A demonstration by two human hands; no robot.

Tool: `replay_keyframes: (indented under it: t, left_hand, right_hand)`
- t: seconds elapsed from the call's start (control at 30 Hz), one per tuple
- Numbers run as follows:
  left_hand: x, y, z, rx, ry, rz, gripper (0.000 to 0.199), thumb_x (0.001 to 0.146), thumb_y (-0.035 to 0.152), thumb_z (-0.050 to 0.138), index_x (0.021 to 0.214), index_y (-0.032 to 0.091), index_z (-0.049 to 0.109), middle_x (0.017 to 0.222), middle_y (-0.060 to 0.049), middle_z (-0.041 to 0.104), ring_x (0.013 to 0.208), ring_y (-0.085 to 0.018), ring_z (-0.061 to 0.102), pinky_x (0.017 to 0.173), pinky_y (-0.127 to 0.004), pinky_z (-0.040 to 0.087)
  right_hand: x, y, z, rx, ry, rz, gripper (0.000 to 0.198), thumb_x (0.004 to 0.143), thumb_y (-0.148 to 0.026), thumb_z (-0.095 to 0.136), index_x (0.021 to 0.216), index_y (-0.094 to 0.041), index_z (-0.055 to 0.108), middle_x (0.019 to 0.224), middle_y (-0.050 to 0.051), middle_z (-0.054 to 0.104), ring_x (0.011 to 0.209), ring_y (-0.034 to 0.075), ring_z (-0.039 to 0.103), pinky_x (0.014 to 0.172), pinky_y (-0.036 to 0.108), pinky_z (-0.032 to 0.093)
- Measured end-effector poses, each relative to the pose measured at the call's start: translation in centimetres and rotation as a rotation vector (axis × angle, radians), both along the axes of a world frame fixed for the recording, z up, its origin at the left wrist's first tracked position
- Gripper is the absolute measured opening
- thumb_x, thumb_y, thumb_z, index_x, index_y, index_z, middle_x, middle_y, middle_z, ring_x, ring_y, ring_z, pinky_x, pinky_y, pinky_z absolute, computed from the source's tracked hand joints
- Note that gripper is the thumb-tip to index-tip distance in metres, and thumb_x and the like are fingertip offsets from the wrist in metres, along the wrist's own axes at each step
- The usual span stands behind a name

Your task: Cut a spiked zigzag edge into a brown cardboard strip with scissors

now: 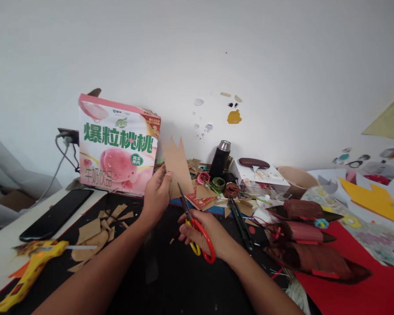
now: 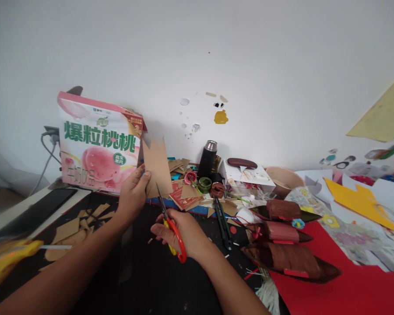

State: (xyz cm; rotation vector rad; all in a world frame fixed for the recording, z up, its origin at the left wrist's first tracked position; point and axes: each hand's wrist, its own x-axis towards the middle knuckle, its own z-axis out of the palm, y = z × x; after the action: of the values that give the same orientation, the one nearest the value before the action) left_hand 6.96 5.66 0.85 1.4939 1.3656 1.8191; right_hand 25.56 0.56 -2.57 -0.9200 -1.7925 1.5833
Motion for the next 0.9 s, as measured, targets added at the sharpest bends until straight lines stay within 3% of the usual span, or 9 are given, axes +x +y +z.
replay_keyframes:
  t: [0.4, 0.6, 0.9]
  left_hand:
    - [0.65, -0.47, 0.07, -0.039, 0.0, -0.116, 0.049, 0.098, 0.047, 0.053, 0.132, 0.014, 0.069, 0.137, -0.015, 0.073, 0.127, -0.031, 0.068, 0.111, -0.048, 0.052]
    - [0.67, -0.59, -0.2, -0.027, 0.146, -0.066, 0.052, 0.1, 0.047, 0.051, 0.137, 0.014, 0.066, 0.141, -0.016, 0.071, 0.132, -0.031, 0.066, 0.114, -0.045, 0.05]
    - [0.96, -0.57, -0.51, -0.047, 0.085, -0.115, 0.052, 0.101, 0.046, 0.05, 0.138, 0.014, 0.065, 0.143, -0.015, 0.07, 0.13, -0.03, 0.067, 0.113, -0.044, 0.051]
  right_hand:
    - [-0.21, 0.07, -0.1, -0.001, -0.014, -0.041, 0.054, 0.089, -0.068, 0.074, 0.107, -0.018, 0.064, 0.081, 0.002, 0.069, 0.069, 0.018, 0.071, 0.062, 0.027, 0.059]
    - [-0.08, 0.17, -0.62, 0.018, -0.076, -0.035, 0.053, 0.096, -0.07, 0.063, 0.109, -0.019, 0.063, 0.075, 0.001, 0.071, 0.054, 0.013, 0.065, 0.051, 0.022, 0.051]
    - [0.04, -0.04, -0.12, 0.062, -0.128, -0.064, 0.049, 0.1, -0.069, 0.057, 0.1, -0.02, 0.063, 0.067, -0.001, 0.068, 0.046, 0.012, 0.061, 0.042, 0.019, 0.045]
